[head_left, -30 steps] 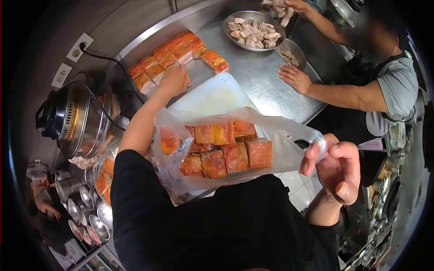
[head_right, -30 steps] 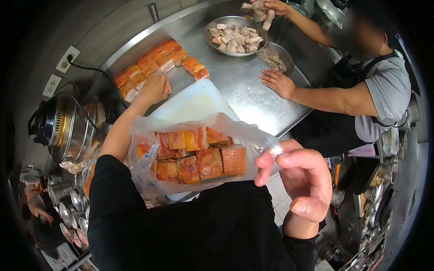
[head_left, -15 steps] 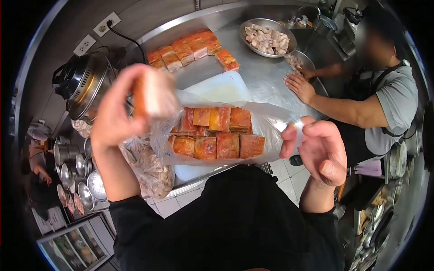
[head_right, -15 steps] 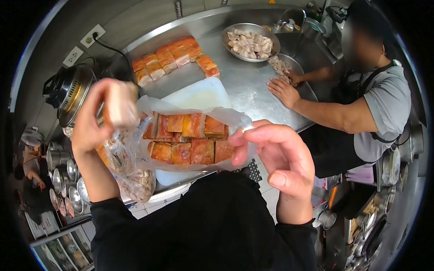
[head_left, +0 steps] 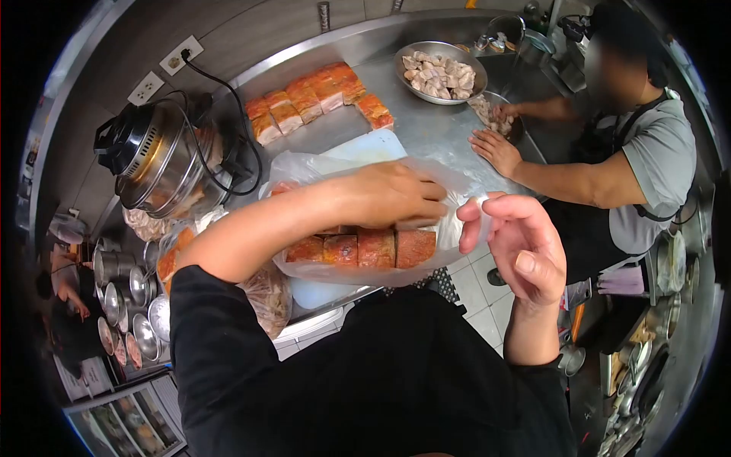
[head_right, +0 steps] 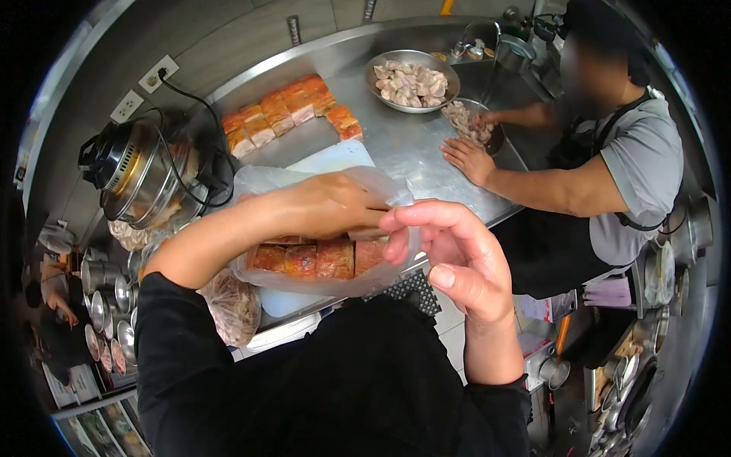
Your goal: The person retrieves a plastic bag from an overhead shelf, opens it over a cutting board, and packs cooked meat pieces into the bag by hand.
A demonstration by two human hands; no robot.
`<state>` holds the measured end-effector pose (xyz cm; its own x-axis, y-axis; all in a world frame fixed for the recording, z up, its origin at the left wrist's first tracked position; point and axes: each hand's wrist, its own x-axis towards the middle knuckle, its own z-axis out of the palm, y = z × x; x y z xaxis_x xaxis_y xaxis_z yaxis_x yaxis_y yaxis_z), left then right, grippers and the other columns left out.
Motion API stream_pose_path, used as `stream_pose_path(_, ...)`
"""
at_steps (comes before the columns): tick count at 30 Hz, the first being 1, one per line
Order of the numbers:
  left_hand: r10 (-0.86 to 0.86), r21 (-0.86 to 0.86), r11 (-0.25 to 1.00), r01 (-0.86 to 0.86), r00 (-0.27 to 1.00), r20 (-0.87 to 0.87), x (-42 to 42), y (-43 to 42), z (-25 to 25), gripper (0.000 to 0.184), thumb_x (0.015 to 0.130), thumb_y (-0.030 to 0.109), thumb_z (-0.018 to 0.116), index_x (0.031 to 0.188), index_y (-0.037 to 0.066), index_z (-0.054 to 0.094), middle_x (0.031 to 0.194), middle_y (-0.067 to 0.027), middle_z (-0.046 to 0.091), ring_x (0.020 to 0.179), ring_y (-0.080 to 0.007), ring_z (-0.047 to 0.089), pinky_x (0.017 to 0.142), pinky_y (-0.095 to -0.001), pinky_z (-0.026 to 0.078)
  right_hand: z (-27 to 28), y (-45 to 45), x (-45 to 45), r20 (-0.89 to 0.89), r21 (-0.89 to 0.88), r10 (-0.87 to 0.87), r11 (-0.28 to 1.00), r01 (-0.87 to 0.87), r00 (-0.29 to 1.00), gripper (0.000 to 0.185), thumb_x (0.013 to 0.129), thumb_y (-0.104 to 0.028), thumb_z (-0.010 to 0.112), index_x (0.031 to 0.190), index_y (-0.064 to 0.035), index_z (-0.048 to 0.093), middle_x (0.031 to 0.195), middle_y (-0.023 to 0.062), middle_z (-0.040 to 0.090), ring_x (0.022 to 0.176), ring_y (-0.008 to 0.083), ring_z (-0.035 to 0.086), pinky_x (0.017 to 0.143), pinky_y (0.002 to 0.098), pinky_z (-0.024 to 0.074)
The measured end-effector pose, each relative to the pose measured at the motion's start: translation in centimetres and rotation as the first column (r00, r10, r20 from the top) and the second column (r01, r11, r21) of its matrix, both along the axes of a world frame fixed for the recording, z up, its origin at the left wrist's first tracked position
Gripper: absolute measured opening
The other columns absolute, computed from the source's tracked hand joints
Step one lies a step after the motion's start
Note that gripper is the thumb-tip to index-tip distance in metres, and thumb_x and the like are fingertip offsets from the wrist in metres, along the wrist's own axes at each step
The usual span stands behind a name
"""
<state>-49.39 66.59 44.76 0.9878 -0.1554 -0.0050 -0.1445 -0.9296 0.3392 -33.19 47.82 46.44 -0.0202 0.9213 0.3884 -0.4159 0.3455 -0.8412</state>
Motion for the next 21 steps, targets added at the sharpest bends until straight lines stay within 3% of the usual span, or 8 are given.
stream_pose_path(2, -0.003, 0.214, 0.977, -0.008, 0.999, 0.052, -0.5, 1.2, -1.4, 0.026, 0.082, 0.022, 0.062, 0.106, 0.014, 0.066, 0.114, -0.0057, 0.062, 0.110, -0.0265, 0.059, 0.090, -0.0390, 0.050, -0.3, -0.2, -0.1, -0.004, -0.023, -0.028, 0.999, 0.028, 1.000, 0.059, 0.083, -0.026, 0.066, 0.128, 0.0069, 0.049, 0.124, 0.0234, 0.057, 0.097, 0.0257, 0.060, 0.088, 0.0392, 0.0456)
stream_pose_path(6, 0.059, 0.212, 0.975, -0.071, 0.996, 0.063, -1.2, 1.4, -2.2, 0.026, 0.081, 0.016, 0.061, 0.106, 0.012, 0.066, 0.103, -0.0090, 0.065, 0.102, -0.0303, 0.062, 0.087, -0.0419, 0.050, -0.8, -0.3, -0.3, 0.002, -0.035, -0.045, 0.998, 0.045, 0.999, 0.059, 0.083, -0.027, 0.065, 0.128, 0.0064, 0.049, 0.125, 0.0242, 0.056, 0.095, 0.0255, 0.060, 0.088, 0.0395, 0.0457)
stream_pose_path(9, 0.179, 0.152, 0.974, -0.169, 0.983, -0.051, -1.6, -0.6, -2.5, 0.034, 0.080, 0.014, 0.061, 0.113, 0.009, 0.065, 0.112, -0.0105, 0.065, 0.109, -0.0291, 0.061, 0.093, -0.0413, 0.048, -0.4, -0.4, -0.1, 0.013, 0.001, -0.040, 0.999, 0.040, 0.999, 0.058, 0.083, -0.027, 0.064, 0.128, 0.0057, 0.049, 0.125, 0.0249, 0.056, 0.094, 0.0257, 0.060, 0.087, 0.0398, 0.0460)
stream_pose_path(11, 0.142, 0.159, 0.970, -0.186, 0.958, 0.249, -2.2, -0.6, -5.4, 0.037, 0.079, 0.013, 0.061, 0.115, 0.005, 0.064, 0.119, -0.0123, 0.064, 0.111, -0.0294, 0.060, 0.097, -0.0404, 0.046, 0.2, -0.6, -0.3, 0.028, -0.001, -0.053, 0.999, 0.053, 0.998, 0.058, 0.083, -0.029, 0.064, 0.127, 0.0054, 0.050, 0.124, 0.0254, 0.056, 0.093, 0.0265, 0.060, 0.087, 0.0399, 0.0463)
stream_pose_path(13, 0.221, 0.076, 0.965, -0.252, 0.932, 0.286, -2.5, -0.6, -6.3, 0.040, 0.080, 0.012, 0.060, 0.119, 0.004, 0.062, 0.124, -0.0131, 0.063, 0.113, -0.0294, 0.059, 0.099, -0.0400, 0.045, 0.9, -0.9, -1.0, 0.067, 0.047, -0.135, 0.990, 0.132, 0.989, 0.058, 0.082, -0.032, 0.066, 0.124, 0.0063, 0.053, 0.123, 0.0255, 0.057, 0.093, 0.0273, 0.061, 0.087, 0.0398, 0.0465)
stream_pose_path(19, 0.303, -0.033, 0.950, -0.311, 0.890, 0.341, -4.3, -1.2, -6.1, 0.039, 0.081, 0.010, 0.060, 0.119, 0.005, 0.062, 0.116, -0.0132, 0.064, 0.108, -0.0303, 0.059, 0.093, -0.0396, 0.046, 1.7, -0.8, -2.4, 0.177, 0.031, -0.143, 0.990, 0.140, 0.974, 0.058, 0.078, -0.034, 0.073, 0.118, 0.0055, 0.058, 0.118, 0.0267, 0.058, 0.092, 0.0279, 0.062, 0.086, 0.0395, 0.0484)
stream_pose_path(21, 0.322, -0.205, 0.944, -0.260, 0.864, 0.386, -6.2, -2.3, -4.6, 0.037, 0.082, 0.012, 0.062, 0.118, 0.004, 0.062, 0.120, -0.0125, 0.063, 0.109, -0.0304, 0.058, 0.097, -0.0418, 0.045, 1.5, -1.0, -2.2, 0.232, 0.060, -0.092, 0.995, 0.081, 0.968, 0.059, 0.079, -0.037, 0.074, 0.118, 0.0055, 0.059, 0.116, 0.0271, 0.058, 0.091, 0.0291, 0.063, 0.084, 0.0397, 0.0506)
